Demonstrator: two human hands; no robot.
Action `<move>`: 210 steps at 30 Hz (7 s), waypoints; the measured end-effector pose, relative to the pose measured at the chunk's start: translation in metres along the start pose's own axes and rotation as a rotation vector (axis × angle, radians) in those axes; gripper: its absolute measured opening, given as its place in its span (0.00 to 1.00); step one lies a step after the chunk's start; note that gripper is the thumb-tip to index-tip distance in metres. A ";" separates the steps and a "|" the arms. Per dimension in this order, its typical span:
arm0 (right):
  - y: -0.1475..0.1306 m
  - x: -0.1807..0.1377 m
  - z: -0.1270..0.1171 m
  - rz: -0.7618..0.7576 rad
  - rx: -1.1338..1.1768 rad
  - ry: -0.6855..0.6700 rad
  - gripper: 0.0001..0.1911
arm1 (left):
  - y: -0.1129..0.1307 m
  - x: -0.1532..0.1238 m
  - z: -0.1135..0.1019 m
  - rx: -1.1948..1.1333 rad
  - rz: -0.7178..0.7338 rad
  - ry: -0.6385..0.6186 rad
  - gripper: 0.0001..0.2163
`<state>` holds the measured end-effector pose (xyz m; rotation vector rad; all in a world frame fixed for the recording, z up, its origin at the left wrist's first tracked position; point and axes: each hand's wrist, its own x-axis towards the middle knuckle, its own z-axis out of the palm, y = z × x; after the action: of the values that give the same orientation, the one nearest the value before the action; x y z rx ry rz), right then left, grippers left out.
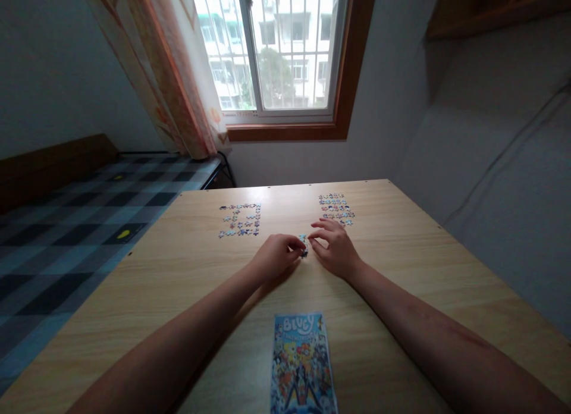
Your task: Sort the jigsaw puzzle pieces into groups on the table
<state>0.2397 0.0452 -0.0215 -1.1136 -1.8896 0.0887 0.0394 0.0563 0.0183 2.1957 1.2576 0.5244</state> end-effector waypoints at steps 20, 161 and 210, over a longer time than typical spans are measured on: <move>-0.004 0.001 -0.002 0.007 0.037 -0.013 0.06 | -0.002 -0.007 0.007 0.056 -0.010 0.062 0.07; 0.001 -0.005 0.001 0.080 -0.237 -0.224 0.13 | -0.025 0.003 0.014 0.288 0.280 0.204 0.05; 0.002 -0.001 -0.008 0.187 -0.041 -0.232 0.30 | -0.012 0.005 0.010 0.467 0.075 0.120 0.21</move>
<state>0.2470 0.0433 -0.0184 -1.3553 -1.9922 0.2968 0.0404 0.0631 0.0031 2.6369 1.4831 0.4278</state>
